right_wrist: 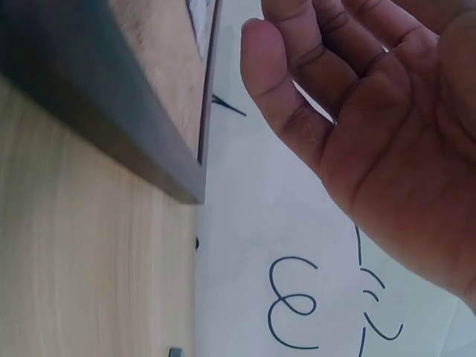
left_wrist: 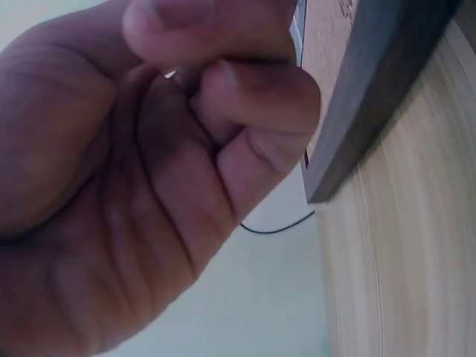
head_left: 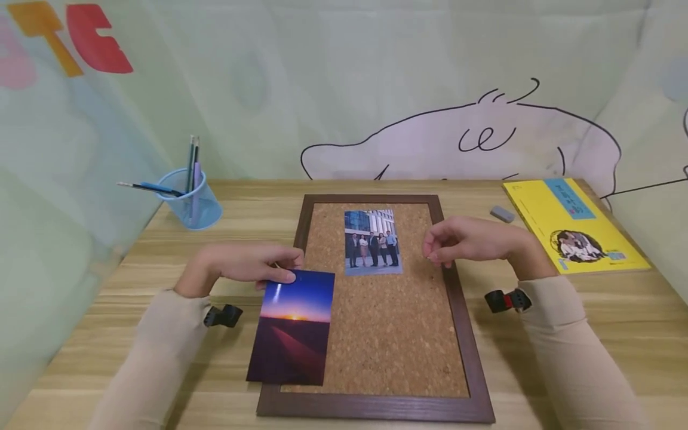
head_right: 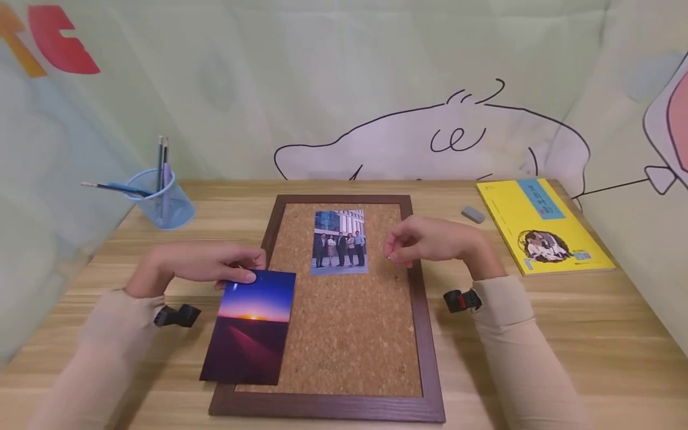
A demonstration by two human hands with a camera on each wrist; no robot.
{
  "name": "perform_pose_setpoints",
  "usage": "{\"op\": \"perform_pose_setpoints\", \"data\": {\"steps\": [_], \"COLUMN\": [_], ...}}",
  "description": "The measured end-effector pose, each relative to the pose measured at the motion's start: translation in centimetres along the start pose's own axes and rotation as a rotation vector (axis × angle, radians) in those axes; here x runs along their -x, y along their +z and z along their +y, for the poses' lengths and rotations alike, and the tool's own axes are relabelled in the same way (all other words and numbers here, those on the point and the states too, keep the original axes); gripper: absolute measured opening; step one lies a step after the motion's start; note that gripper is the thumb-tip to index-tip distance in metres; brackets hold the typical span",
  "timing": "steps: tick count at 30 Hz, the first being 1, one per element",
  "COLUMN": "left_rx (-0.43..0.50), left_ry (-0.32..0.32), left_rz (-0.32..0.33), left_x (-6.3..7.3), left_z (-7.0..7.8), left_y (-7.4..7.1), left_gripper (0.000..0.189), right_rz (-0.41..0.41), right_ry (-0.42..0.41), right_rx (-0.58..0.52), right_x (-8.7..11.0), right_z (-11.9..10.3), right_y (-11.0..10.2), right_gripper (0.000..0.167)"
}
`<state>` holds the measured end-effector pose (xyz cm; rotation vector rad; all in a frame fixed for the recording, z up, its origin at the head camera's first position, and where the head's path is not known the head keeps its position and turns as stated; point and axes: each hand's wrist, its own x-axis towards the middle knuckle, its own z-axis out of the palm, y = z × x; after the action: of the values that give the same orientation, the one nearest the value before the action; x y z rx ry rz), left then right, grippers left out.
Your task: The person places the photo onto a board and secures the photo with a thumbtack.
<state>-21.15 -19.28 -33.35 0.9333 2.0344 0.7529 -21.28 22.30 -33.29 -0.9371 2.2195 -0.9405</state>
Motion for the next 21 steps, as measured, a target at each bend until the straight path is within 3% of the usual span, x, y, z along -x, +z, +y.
{"op": "perform_pose_setpoints", "data": {"steps": [6, 12, 17, 21], "left_rx": [-0.03, -0.124, -0.111, -0.114], "left_ry": [0.026, 0.045, 0.059, 0.027], "left_rz": [0.005, -0.01, -0.045, -0.057], "left_x": [-1.5, -4.4, -5.6, -6.4], "left_z": [1.2, 2.8, 3.6, 3.8], "left_y": [0.0, -0.1, 0.4, 0.9], "left_gripper": [0.014, 0.01, 0.009, 0.008], "right_rz": [-0.014, 0.037, 0.042, 0.04], "right_ry": [-0.053, -0.078, -0.1, -0.097], "right_rx": [-0.017, -0.035, -0.052, -0.056], "right_x": [-1.4, -1.7, -2.7, -3.0], "right_z": [-1.0, -1.2, -1.7, -1.7], "right_y": [-0.1, -0.1, 0.0, 0.2], "right_gripper": [0.011, 0.011, 0.007, 0.009]}}
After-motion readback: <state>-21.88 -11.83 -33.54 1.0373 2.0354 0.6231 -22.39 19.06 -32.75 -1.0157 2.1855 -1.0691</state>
